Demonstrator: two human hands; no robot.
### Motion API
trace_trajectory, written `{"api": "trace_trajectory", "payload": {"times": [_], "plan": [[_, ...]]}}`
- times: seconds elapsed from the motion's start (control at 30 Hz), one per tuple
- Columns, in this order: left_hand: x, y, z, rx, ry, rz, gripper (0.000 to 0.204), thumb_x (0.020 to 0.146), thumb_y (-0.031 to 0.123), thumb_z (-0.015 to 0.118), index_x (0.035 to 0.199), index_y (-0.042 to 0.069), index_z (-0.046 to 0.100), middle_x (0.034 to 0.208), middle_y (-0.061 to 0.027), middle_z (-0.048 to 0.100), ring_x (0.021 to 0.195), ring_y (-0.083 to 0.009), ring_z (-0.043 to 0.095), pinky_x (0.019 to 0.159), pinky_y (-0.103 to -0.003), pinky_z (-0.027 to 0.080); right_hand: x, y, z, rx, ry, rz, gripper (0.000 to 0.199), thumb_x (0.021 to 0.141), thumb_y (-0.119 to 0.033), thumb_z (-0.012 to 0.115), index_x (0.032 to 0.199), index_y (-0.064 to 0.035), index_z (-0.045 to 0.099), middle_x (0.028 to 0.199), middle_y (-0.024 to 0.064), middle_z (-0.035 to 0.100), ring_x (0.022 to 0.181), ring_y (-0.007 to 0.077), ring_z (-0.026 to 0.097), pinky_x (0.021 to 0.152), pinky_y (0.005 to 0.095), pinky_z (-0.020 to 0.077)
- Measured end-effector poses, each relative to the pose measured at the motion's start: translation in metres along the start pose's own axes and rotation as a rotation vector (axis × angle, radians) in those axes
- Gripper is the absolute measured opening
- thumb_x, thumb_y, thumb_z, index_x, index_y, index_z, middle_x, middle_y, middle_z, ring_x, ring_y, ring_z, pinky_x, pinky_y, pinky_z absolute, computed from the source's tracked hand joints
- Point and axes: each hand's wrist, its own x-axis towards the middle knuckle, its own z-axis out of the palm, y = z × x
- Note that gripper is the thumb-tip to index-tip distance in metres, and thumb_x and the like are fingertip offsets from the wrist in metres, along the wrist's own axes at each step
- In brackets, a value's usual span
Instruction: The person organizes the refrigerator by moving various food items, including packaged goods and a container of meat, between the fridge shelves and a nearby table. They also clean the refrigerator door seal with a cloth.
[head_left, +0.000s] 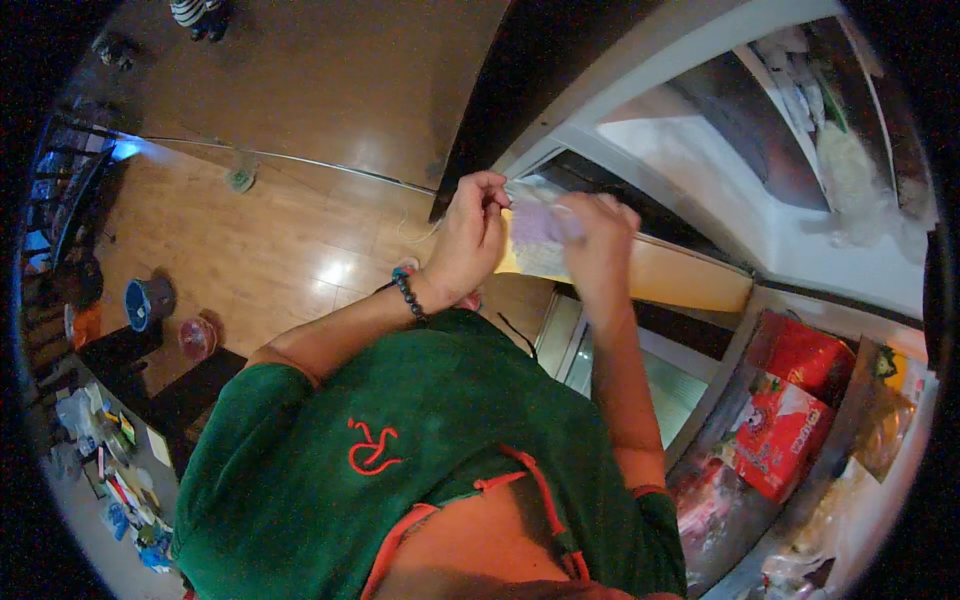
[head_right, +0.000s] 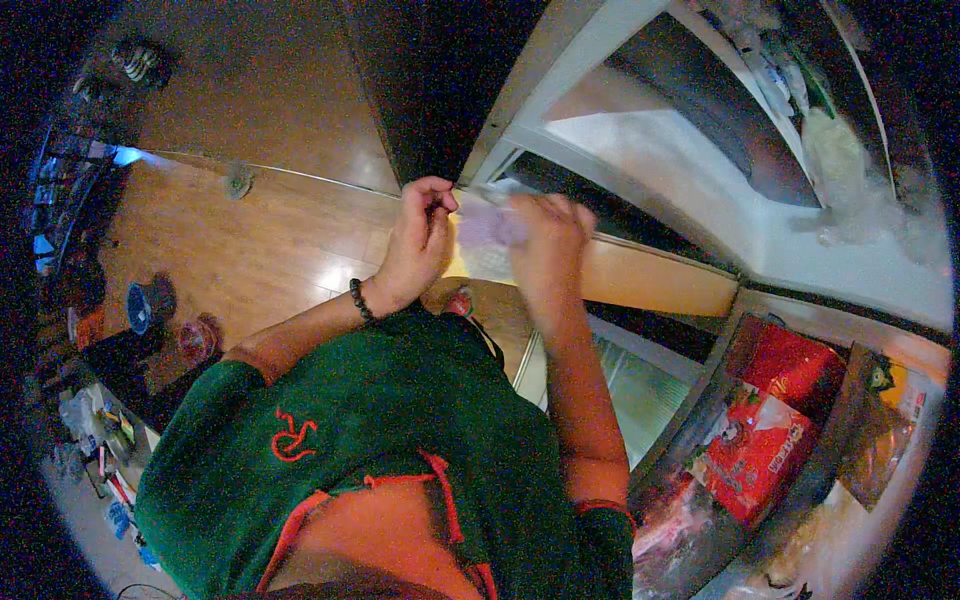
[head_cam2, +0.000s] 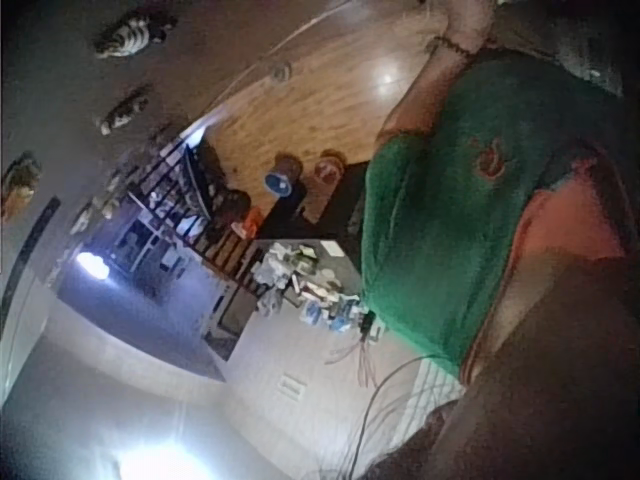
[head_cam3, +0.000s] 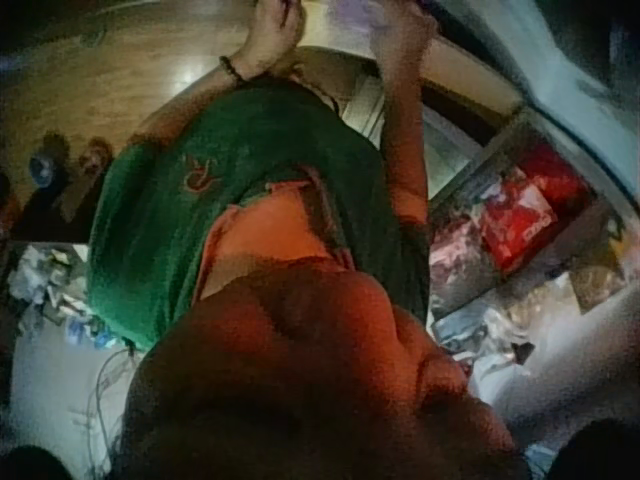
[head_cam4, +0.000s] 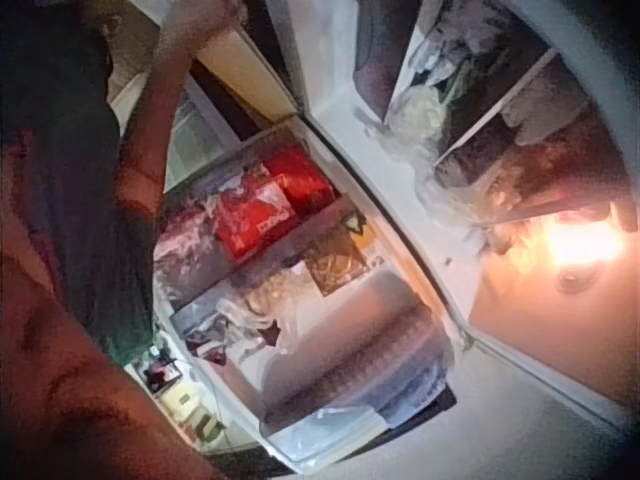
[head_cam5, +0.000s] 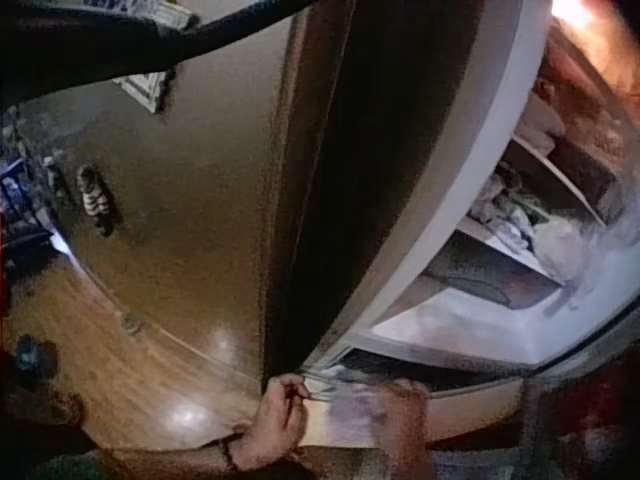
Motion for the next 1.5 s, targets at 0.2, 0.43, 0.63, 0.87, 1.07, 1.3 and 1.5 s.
{"api": "trace_trajectory", "payload": {"times": [0.2, 0.43, 0.63, 0.87, 1.07, 1.3, 1.5], "plan": [[-0.001, -0.003, 0.000, 0.016, 0.001, 0.048, 0.028, 0.084, -0.007, 0.043, 0.111, -0.001, 0.041, 0.091, -0.0121, 0.050, 0.084, -0.0239, 0.053, 0.077, -0.032, 0.044, -0.003, -0.002, 0.005, -0.027, -0.023, 0.029, 0.028, 0.059, -0.004, 0.065, 0.086, -0.0115, 0.064, 0.082, 0.0084, 0.064, 0.087, 0.0273, 0.058, 0.082, 0.0393, 0.0363], [0.000, -0.006, -0.002, -0.024, -0.012, 0.030, 0.028, 0.087, -0.006, 0.040, 0.113, 0.001, 0.040, 0.094, -0.0083, 0.049, 0.088, -0.0163, 0.049, 0.079, -0.026, 0.042, -0.023, 0.056, -0.039, 0.901, 0.238, 0.597, 0.011, 0.085, -0.011, 0.062, 0.092, -0.0026, 0.065, 0.086, 0.0002, 0.061, 0.081, 0.0087, 0.054, 0.072, 0.0230, 0.0430], [0.015, 0.004, -0.013, -0.002, -0.154, -0.084, 0.018, 0.088, 0.009, 0.053, 0.105, 0.004, 0.052, 0.086, -0.0074, 0.054, 0.079, -0.0165, 0.053, 0.073, -0.027, 0.045, -0.023, 0.060, -0.087, 0.096, 0.386, 0.356, 0.009, 0.082, -0.010, 0.065, 0.086, -0.0029, 0.062, 0.084, 0.0037, 0.062, 0.076, 0.0133, 0.056, 0.071, 0.0272, 0.0457], [0.064, 0.007, -0.018, 0.229, -0.647, -0.186, 0.019, 0.081, 0.020, 0.068, 0.084, 0.001, 0.066, 0.074, -0.0068, 0.065, 0.069, -0.0129, 0.060, 0.065, -0.026, 0.047, -0.017, 0.070, -0.055, 0.354, 0.197, 0.396, 0.015, 0.081, -0.012, 0.065, 0.091, -0.0026, 0.063, 0.087, 0.0072, 0.064, 0.080, 0.0172, 0.059, 0.074, 0.0299, 0.0463], [0.073, -0.008, -0.014, 0.059, -0.851, -0.338, 0.020, 0.079, 0.019, 0.071, 0.083, 0.000, 0.069, 0.073, -0.0037, 0.066, 0.069, -0.0080, 0.058, 0.064, -0.024, 0.047, -0.001, 0.068, -0.050, 0.685, -0.185, 0.576, 0.020, 0.083, -0.012, 0.061, 0.100, -0.0027, 0.059, 0.092, 0.0073, 0.062, 0.086, 0.0152, 0.057, 0.079, 0.0285, 0.0446], [0.055, 0.003, -0.011, 0.131, -0.903, -0.206, 0.016, 0.081, 0.014, 0.065, 0.076, 0.000, 0.066, 0.064, -0.0052, 0.061, 0.058, -0.0104, 0.056, 0.058, -0.027, 0.046, -0.003, 0.074, -0.037, 0.872, -0.484, 0.474, 0.016, 0.087, -0.012, 0.056, 0.099, -0.0018, 0.057, 0.093, 0.0065, 0.062, 0.088, 0.0147, 0.057, 0.081, 0.0281, 0.0438], [0.056, 0.024, -0.009, 0.378, -0.902, 0.007, 0.019, 0.079, 0.016, 0.060, 0.067, 0.001, 0.060, 0.066, -0.0145, 0.058, 0.054, -0.0233, 0.058, 0.051, -0.034, 0.045, -0.004, 0.073, -0.031, 0.879, -0.578, 0.441, 0.016, 0.086, -0.013, 0.057, 0.096, -0.0014, 0.058, 0.090, 0.0087, 0.063, 0.084, 0.0164, 0.060, 0.077, 0.0303, 0.0463]]}}
